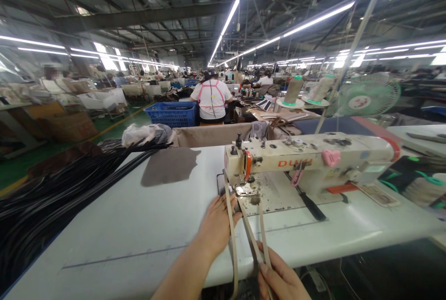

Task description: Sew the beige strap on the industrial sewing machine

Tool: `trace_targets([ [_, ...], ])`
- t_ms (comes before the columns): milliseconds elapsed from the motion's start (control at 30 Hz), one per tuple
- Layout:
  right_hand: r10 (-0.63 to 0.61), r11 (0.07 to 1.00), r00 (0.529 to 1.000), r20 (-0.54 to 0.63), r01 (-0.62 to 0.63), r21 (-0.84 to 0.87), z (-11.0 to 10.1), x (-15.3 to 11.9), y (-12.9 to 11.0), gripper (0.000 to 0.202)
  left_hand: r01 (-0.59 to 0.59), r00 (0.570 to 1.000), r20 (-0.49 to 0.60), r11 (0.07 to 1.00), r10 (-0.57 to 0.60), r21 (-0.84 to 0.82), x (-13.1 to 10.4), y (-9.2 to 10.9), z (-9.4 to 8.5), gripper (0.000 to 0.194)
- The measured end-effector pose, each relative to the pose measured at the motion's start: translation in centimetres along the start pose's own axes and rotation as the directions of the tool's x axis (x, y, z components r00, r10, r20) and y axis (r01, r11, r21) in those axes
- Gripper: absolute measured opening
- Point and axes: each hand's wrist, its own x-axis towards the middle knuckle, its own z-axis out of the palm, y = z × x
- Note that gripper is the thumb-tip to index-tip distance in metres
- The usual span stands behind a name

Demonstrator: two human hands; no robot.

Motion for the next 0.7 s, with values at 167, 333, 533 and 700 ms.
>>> trace_targets([
  [167, -0.057, 0.998, 0.998, 0.033, 0.057, 0.011, 1.3, 0.4, -0.1, 0.101, -0.001, 1.000, -0.012, 1.000, 0.001, 0.001, -0.1, -0.1, -0.1, 0.042],
  [333, -0.078, 0.996, 0.995, 0.058, 0.080, -0.031, 2.0, 0.3, -0.3, 0.093, -0.014, 0.998, -0.059, 1.000, 0.013, -0.021, -0.2, -0.2, -0.3, 0.039],
  [533, -0.094, 0.992, 0.995, 0.044, 0.097, -0.082, 2.7, 0.3, -1.1, 0.083, -0.037, 0.998, -0.046, 0.999, 0.035, -0.029, -0.1, -0.1, -0.6, 0.036],
  [700, -0.077, 0.993, 0.997, 0.021, 0.078, -0.089, 3.0, 0.9, -1.1, 0.088, -0.027, 0.999, -0.033, 0.999, 0.026, -0.032, -0.1, 0.1, -0.8, 0.037],
])
